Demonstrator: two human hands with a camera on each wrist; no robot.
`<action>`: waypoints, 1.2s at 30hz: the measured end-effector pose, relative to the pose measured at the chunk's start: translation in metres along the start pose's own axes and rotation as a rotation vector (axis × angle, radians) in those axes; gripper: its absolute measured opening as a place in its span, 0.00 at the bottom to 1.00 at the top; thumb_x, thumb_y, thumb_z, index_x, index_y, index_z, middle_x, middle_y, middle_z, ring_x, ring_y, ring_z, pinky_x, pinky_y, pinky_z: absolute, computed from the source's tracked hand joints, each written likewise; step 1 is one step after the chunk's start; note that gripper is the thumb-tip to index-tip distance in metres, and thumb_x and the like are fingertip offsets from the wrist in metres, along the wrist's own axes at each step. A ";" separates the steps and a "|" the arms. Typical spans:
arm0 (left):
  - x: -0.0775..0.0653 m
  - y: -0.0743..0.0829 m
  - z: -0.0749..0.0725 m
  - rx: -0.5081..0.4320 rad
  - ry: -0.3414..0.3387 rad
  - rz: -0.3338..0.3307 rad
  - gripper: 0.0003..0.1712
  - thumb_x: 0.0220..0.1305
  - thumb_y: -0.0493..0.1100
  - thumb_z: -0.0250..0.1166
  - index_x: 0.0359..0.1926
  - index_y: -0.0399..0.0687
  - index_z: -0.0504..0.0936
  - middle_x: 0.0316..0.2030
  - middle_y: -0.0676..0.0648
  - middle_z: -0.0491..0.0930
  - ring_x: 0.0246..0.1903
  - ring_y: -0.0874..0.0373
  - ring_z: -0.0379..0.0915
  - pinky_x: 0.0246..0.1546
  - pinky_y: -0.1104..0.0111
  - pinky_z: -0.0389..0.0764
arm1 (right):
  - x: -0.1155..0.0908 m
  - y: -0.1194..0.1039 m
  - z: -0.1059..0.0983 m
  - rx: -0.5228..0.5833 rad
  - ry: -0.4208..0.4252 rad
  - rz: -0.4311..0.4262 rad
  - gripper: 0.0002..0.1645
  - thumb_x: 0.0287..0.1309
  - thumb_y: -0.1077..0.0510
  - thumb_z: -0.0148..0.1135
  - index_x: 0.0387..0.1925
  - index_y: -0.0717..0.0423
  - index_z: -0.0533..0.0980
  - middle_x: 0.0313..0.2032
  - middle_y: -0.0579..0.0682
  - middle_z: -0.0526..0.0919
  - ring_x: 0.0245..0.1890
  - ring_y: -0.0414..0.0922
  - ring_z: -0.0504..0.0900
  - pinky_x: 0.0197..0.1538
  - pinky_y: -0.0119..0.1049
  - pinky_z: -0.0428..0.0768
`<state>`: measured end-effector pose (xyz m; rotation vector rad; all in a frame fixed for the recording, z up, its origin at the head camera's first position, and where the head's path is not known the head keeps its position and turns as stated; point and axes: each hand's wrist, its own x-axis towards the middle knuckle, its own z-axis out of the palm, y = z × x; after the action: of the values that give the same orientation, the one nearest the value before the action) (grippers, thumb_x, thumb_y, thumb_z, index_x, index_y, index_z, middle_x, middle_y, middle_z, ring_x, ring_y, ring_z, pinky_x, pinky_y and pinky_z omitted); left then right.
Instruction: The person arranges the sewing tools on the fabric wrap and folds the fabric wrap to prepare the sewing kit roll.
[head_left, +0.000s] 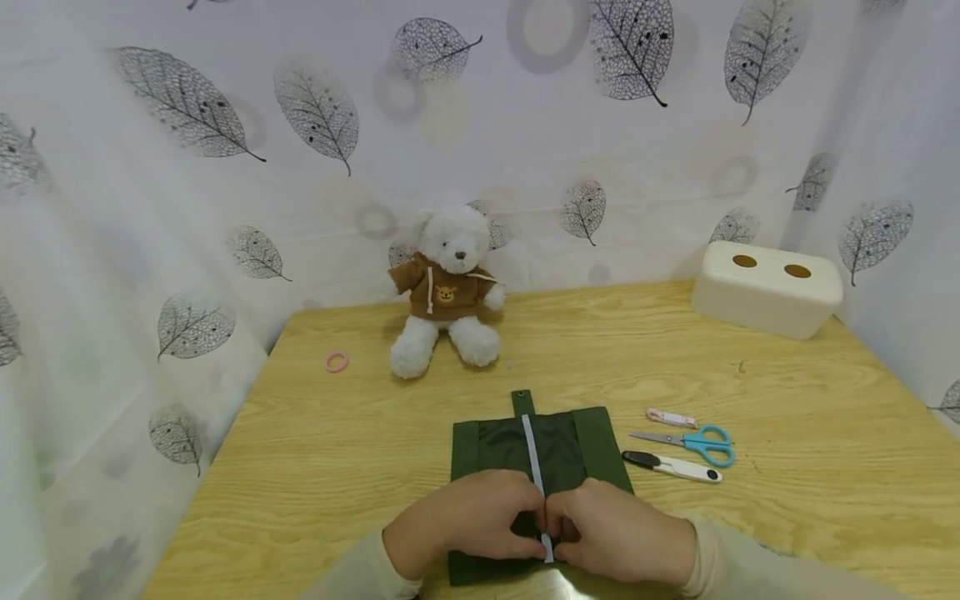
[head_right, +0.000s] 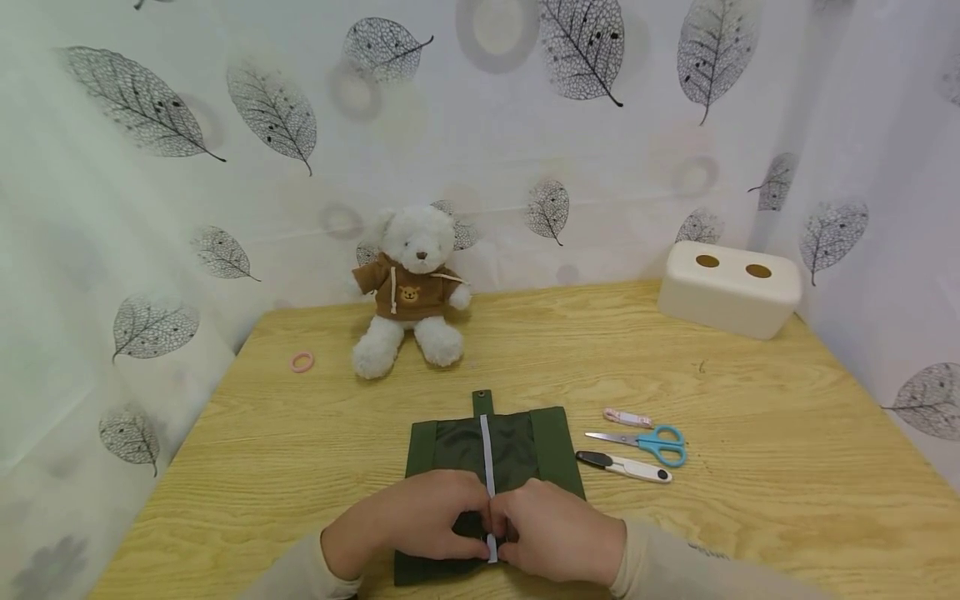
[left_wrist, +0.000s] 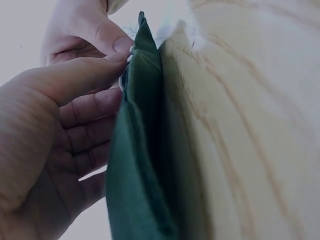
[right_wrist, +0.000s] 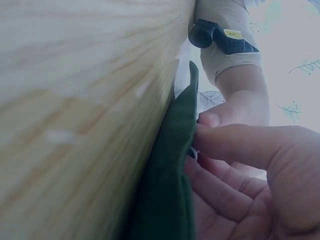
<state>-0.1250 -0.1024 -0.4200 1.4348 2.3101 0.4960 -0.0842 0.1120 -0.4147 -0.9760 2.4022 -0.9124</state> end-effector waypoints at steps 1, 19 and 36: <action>0.000 0.000 0.000 0.000 -0.002 0.001 0.09 0.65 0.55 0.70 0.40 0.58 0.86 0.37 0.66 0.79 0.38 0.76 0.71 0.41 0.86 0.69 | 0.000 0.001 0.000 0.002 0.001 -0.006 0.08 0.57 0.60 0.72 0.34 0.43 0.81 0.25 0.28 0.77 0.23 0.25 0.74 0.26 0.24 0.75; 0.002 0.007 -0.002 0.056 -0.046 -0.004 0.13 0.69 0.57 0.65 0.47 0.59 0.84 0.47 0.61 0.77 0.49 0.70 0.70 0.49 0.81 0.72 | -0.035 0.032 -0.058 -0.115 0.224 0.060 0.03 0.62 0.53 0.70 0.35 0.43 0.82 0.29 0.30 0.78 0.27 0.28 0.72 0.34 0.34 0.79; 0.022 -0.003 -0.010 0.183 -0.132 -0.055 0.13 0.70 0.48 0.66 0.53 0.69 0.84 0.53 0.56 0.72 0.44 0.65 0.65 0.45 0.74 0.70 | -0.069 0.079 -0.087 -0.237 0.197 0.307 0.13 0.53 0.59 0.76 0.41 0.57 0.85 0.27 0.39 0.74 0.26 0.35 0.67 0.29 0.33 0.68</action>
<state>-0.1407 -0.0850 -0.4157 1.4343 2.3301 0.1713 -0.1235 0.2419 -0.4004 -0.5873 2.7756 -0.6492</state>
